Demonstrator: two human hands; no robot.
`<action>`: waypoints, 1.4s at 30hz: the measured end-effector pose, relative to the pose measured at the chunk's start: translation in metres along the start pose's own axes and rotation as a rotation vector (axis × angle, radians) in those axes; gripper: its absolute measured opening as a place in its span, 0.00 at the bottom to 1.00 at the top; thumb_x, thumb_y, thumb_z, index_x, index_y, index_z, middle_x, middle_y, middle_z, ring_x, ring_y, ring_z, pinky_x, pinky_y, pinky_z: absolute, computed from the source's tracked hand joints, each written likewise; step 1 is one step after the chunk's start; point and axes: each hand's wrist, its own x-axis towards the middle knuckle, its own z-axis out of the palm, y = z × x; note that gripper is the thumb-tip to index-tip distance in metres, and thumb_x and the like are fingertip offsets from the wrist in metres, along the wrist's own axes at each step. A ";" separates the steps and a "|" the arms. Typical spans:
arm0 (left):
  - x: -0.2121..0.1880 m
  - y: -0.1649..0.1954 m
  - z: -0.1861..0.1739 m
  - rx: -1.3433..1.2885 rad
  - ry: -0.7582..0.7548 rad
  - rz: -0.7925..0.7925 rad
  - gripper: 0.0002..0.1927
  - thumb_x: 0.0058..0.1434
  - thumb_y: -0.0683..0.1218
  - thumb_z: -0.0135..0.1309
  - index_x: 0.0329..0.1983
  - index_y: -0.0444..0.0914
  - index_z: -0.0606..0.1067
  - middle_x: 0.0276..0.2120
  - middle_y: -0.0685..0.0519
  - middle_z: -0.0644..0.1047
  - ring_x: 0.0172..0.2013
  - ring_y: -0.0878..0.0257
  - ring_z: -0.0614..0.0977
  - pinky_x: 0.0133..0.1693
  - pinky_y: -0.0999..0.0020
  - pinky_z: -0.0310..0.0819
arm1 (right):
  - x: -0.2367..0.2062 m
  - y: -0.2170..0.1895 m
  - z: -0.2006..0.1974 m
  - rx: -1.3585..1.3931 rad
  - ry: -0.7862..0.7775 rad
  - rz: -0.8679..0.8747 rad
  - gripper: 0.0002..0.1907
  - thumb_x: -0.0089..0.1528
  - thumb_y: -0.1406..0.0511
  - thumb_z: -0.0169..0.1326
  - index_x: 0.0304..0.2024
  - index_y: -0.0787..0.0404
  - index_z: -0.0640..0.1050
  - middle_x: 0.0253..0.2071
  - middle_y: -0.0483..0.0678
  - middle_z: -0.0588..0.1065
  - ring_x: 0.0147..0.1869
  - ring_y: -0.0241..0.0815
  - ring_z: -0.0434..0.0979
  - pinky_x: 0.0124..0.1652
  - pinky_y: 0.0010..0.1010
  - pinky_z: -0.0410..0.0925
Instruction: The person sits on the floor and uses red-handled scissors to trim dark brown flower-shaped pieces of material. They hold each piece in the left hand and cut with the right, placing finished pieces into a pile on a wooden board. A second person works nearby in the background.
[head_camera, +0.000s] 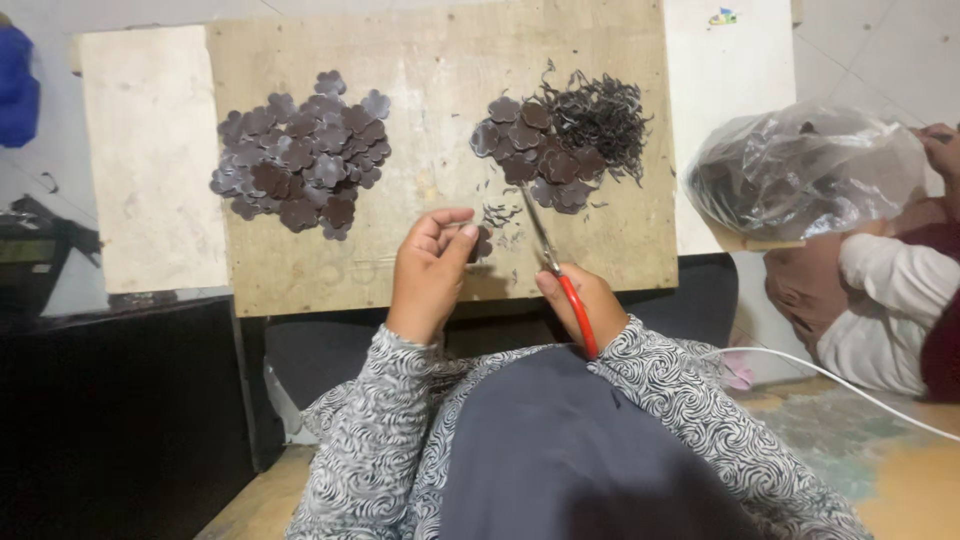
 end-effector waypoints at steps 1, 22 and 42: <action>0.004 -0.009 -0.004 0.009 0.017 -0.008 0.13 0.68 0.40 0.56 0.54 0.33 0.74 0.37 0.54 0.80 0.35 0.73 0.78 0.38 0.79 0.73 | 0.002 0.007 0.000 -0.006 0.030 -0.009 0.19 0.69 0.53 0.50 0.34 0.62 0.73 0.23 0.39 0.65 0.29 0.30 0.62 0.30 0.25 0.62; 0.032 -0.016 -0.086 1.361 0.766 -0.014 0.54 0.64 0.67 0.52 0.78 0.32 0.42 0.75 0.30 0.36 0.74 0.36 0.33 0.70 0.35 0.30 | 0.007 0.032 -0.018 0.322 0.099 0.109 0.15 0.65 0.58 0.56 0.32 0.62 0.71 0.19 0.43 0.69 0.19 0.33 0.68 0.21 0.26 0.63; 0.032 -0.025 -0.017 1.604 0.180 0.070 0.56 0.61 0.76 0.42 0.78 0.37 0.41 0.75 0.33 0.33 0.74 0.41 0.29 0.68 0.37 0.22 | 0.054 0.011 -0.010 -0.595 0.524 -0.394 0.22 0.53 0.57 0.68 0.41 0.63 0.76 0.40 0.52 0.76 0.46 0.54 0.76 0.46 0.43 0.69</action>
